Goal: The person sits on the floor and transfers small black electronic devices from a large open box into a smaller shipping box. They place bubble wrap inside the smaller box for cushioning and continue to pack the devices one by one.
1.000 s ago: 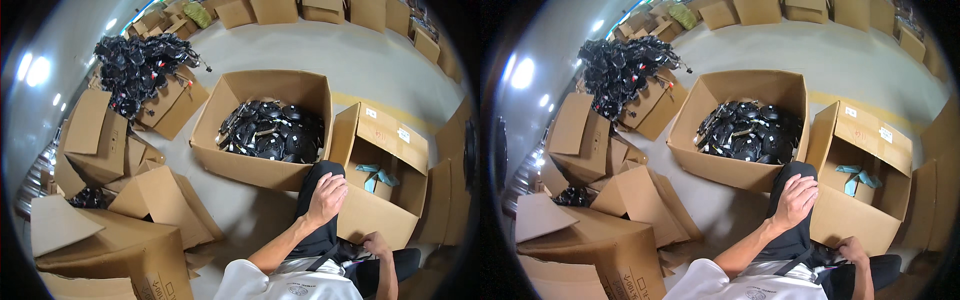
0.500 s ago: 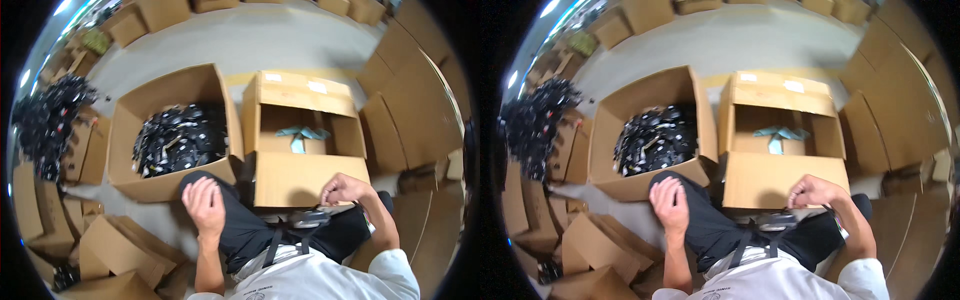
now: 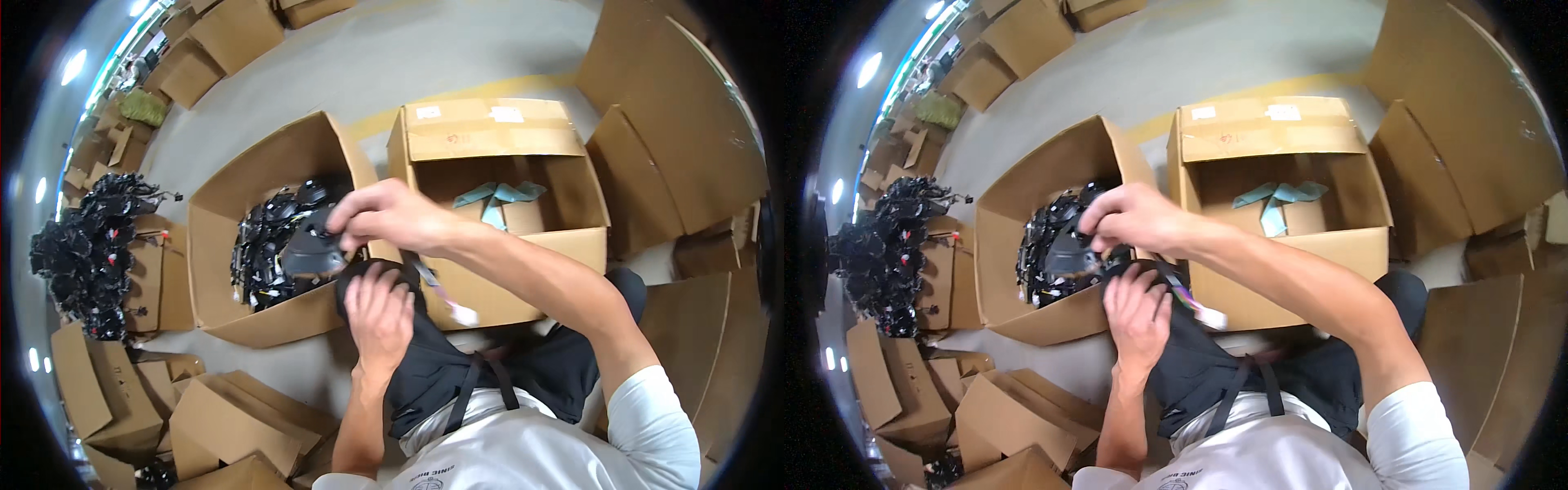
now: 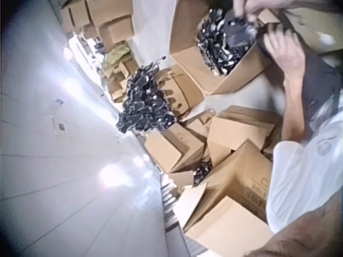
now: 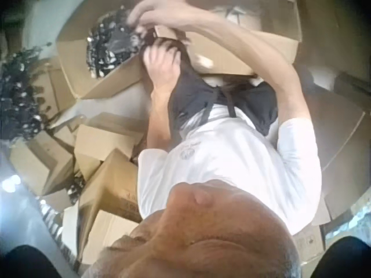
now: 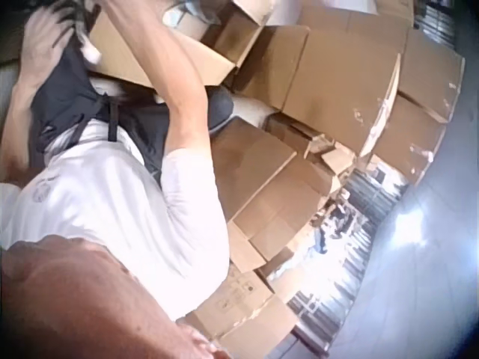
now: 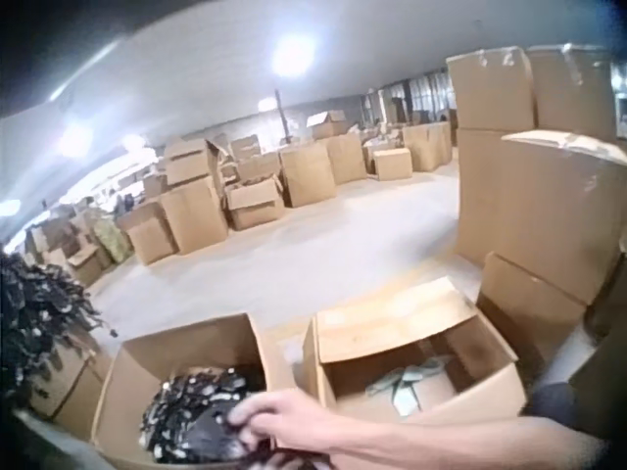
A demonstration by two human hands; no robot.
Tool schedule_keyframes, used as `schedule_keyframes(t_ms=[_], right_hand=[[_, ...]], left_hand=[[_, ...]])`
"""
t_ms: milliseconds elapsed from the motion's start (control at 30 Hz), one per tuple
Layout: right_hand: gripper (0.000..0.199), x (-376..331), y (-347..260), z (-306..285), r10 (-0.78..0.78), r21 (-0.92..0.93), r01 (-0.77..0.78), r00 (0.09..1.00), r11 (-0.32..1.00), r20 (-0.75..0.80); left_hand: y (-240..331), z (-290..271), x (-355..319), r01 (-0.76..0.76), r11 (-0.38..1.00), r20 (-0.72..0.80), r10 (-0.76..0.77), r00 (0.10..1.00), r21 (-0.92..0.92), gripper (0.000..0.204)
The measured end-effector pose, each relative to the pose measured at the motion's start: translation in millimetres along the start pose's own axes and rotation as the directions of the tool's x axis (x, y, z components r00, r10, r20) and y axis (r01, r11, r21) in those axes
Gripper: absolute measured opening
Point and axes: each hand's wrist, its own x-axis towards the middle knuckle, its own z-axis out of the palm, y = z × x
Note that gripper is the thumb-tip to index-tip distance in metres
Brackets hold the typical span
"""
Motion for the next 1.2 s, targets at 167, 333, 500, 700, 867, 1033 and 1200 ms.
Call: schedule_keyframes(t_ms=[167, 333, 500, 700, 867, 1033, 1200], right_hand=[[0.027, 98.4, 65.8, 3.0, -0.041, -0.348, 0.076, 0.993, 0.934, 0.108], [0.051, 134.2, 7.8, -83.3, 0.111, -0.574, 0.272, 0.832, 0.772, 0.543], [0.032, 195.7, -84.6, -153.6, -0.027, -0.621, 0.274, 0.926, 0.734, 0.377], [0.023, 194.1, -102.5, -148.8, 0.153, -0.699, 0.181, 0.909, 0.692, 0.387], [0.02, 69.0, -77.8, -94.8, 0.221, -0.71, 0.062, 0.928, 0.701, 0.299], [0.021, -103.4, -161.5, -46.8, 0.606, -0.859, -0.179, 0.775, 0.479, 0.177], [0.025, -282.7, -232.9, -107.7, 0.752, -0.796, -0.378, 0.644, 0.473, 0.141]], left_hand=[[-15.9, 25.5, 32.7, -0.059, 0.998, 0.239, 0.055, 0.97, 0.01, 0.017], [-25.0, 8.4, 59.8, -0.101, 0.988, 0.377, 0.051, 0.925, 0.115, 0.021], [-38.0, -10.0, 77.4, 0.045, 0.999, 0.484, -0.04, 0.874, 0.001, 0.015], [-37.8, -27.0, 94.0, 0.323, 0.945, 0.627, -0.218, 0.748, -0.057, 0.015], [-6.5, -38.0, 112.5, 0.479, 0.869, 0.529, -0.467, 0.709, 0.124, 0.026], [93.5, -99.9, 109.4, 0.746, 0.442, 0.483, -0.856, 0.185, 0.497, 0.057], [150.9, -145.8, 33.0, 0.829, 0.477, 0.734, -0.667, 0.125, 0.292, 0.061]])
